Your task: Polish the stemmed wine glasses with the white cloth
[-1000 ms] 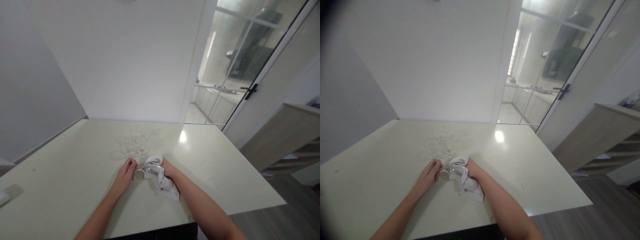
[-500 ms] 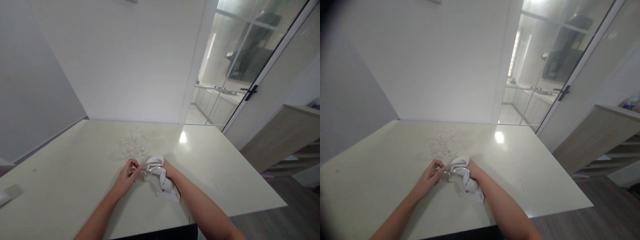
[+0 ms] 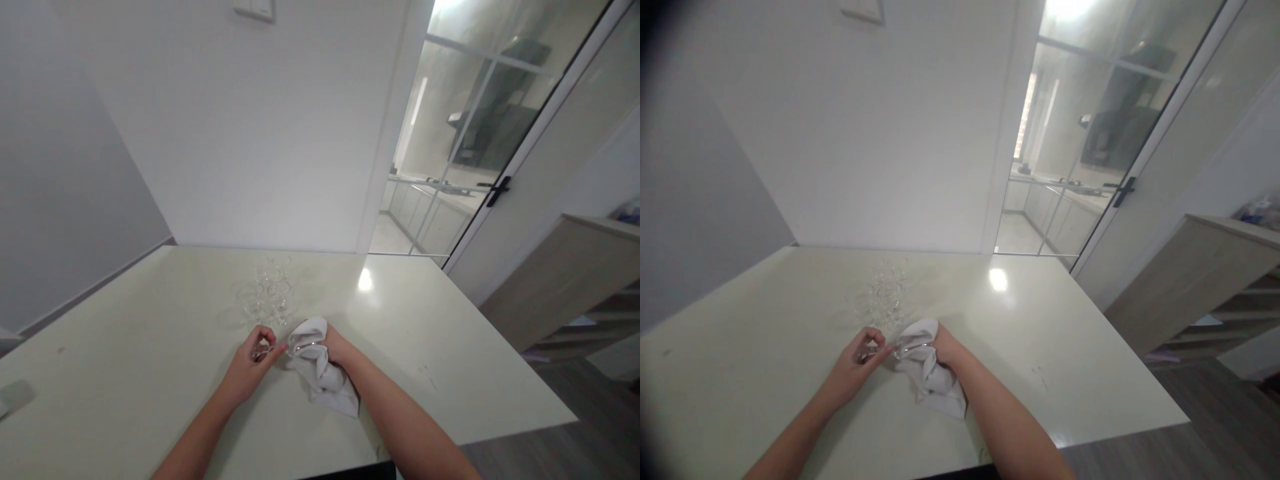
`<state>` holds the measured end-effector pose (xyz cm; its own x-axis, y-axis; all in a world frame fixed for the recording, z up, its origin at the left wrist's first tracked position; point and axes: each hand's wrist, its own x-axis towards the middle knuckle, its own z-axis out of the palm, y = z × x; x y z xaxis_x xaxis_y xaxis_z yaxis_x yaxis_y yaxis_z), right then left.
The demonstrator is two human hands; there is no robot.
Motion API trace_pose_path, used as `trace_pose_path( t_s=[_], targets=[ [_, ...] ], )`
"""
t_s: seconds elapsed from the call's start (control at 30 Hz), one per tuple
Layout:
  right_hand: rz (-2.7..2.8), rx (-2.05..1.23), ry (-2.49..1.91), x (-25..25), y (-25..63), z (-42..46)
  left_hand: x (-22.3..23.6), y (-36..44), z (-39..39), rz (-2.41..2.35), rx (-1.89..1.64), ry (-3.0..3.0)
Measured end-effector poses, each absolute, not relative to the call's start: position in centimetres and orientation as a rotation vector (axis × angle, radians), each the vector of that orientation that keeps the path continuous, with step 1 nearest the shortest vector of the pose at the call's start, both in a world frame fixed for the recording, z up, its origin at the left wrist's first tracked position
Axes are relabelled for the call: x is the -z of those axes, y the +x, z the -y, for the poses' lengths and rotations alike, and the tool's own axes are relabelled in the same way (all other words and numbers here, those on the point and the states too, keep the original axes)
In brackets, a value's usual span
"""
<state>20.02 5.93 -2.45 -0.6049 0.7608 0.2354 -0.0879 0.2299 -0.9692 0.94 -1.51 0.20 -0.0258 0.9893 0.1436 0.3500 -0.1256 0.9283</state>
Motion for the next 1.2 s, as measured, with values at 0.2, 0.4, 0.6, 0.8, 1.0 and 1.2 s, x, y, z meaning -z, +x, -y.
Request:
trace_pose_path(
  t_s=[0.2,0.4,0.6,0.8,1.0,1.2],
  targets=[
    [1.772,-1.433,-0.713,2.3,20.0,-5.9,0.6,0.7,1.2,-1.398,-1.194,1.583],
    [1.75,-1.413,-0.724,2.4,20.4,-5.9,1.2,0.1,1.4,-1.497,-1.179,1.736],
    [1.86,-1.496,-0.677,2.6,20.3,-6.3,1.2,0.0,1.2,-1.716,-1.173,1.821],
    [1.732,-1.617,-0.697,2.7,20.4,-6.6,1.0,0.1,1.5,-1.696,-1.109,1.939],
    [1.494,-1.74,-0.871,2.1,21.1,-5.3,1.0,-0.7,2.3,-1.467,-1.067,2.199],
    [1.526,-1.53,-0.885,1.9,20.2,-6.2,1.2,0.0,2.4,-1.611,-1.291,2.103]
  ],
)
